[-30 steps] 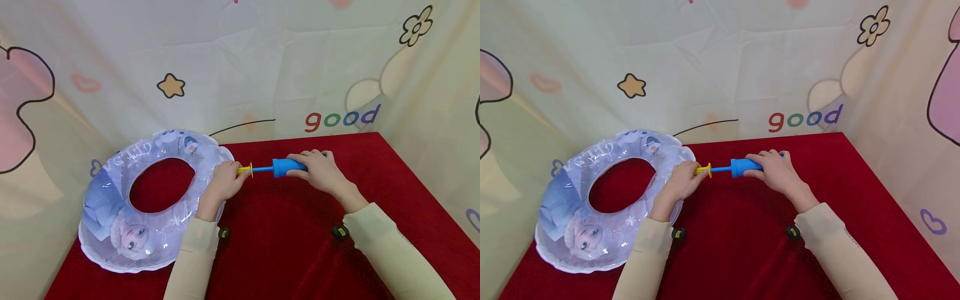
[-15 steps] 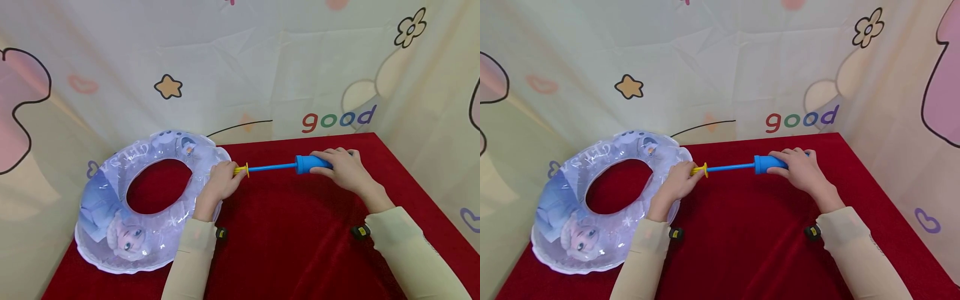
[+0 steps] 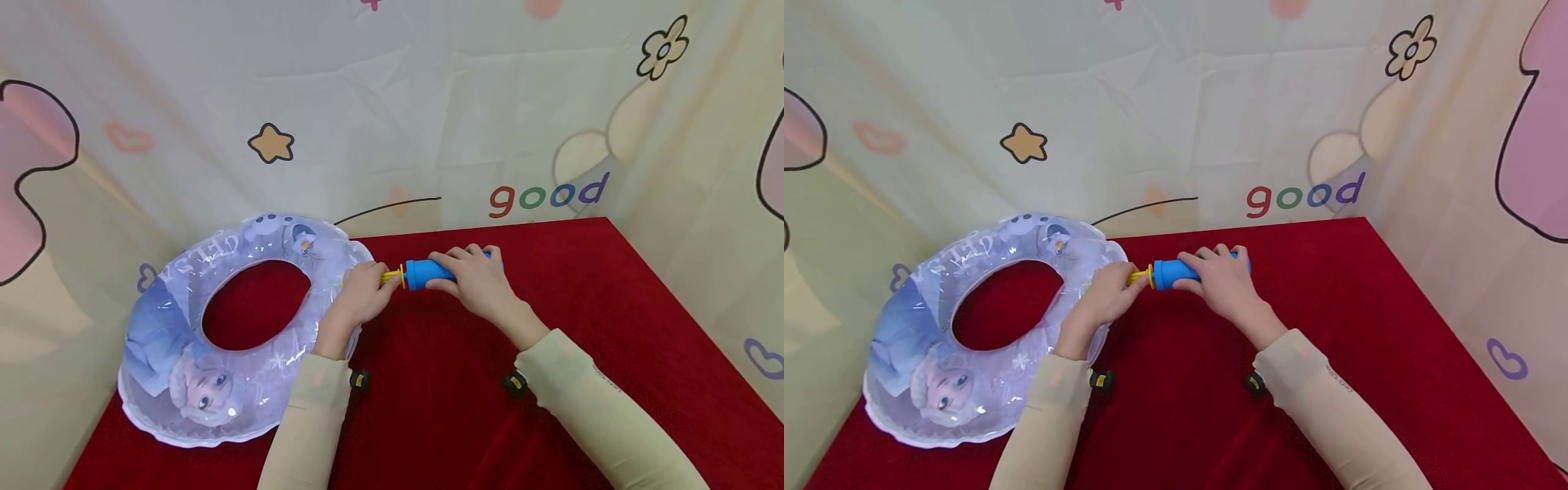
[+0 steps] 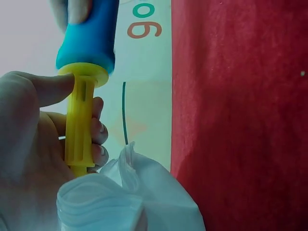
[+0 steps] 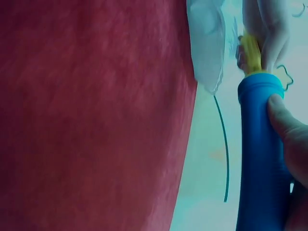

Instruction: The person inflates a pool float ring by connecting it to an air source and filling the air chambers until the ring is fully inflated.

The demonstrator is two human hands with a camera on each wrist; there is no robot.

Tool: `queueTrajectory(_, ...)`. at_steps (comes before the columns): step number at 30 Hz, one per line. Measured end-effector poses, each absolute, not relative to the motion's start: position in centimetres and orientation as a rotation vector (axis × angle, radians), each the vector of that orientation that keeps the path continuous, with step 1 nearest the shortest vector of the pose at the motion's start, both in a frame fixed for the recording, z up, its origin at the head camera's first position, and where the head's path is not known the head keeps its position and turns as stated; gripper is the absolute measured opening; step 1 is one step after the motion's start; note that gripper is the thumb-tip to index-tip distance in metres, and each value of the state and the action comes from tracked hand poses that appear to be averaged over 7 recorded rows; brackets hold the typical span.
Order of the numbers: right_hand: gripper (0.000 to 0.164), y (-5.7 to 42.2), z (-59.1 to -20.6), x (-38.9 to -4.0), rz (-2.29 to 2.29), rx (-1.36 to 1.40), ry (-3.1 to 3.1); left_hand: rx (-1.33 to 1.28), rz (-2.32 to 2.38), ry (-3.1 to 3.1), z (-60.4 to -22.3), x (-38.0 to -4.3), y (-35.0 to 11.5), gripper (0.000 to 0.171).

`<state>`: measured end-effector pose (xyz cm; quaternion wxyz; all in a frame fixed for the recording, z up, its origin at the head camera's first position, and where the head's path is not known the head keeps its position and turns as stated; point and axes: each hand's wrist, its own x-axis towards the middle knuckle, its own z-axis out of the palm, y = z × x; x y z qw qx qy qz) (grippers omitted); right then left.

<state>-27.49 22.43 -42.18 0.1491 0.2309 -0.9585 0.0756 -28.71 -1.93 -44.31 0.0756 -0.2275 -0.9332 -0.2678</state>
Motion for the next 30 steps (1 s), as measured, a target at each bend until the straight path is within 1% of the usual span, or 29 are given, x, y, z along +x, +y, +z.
queueTrajectory(3, 0.059, 21.9, -42.2, -27.5, 0.223, 0.675, -2.78, -0.678, -0.816, -2.801, -44.5, -28.5, -1.9, 0.026)
queueTrajectory(6, 0.059, 22.7, -42.0, -27.3, 0.266, 0.667, -2.815, -0.683, -0.802, -2.795, -44.8, -28.5, -1.8, 0.028)
queueTrajectory(24, 0.061, 33.4, -40.0, -26.4, 0.484, 0.611, -2.937, -0.699, -0.766, -2.785, -44.6, -28.6, -2.4, 0.03)
queueTrajectory(27, 0.059, 34.1, -39.9, -26.3, 0.487, 0.592, -2.931, -0.698, -0.778, -2.783, -44.6, -28.7, -2.3, 0.03)
queueTrajectory(30, 0.058, 33.4, -40.2, -26.3, 0.469, 0.584, -2.906, -0.698, -0.753, -2.793, -44.6, -28.7, -2.3, 0.028)
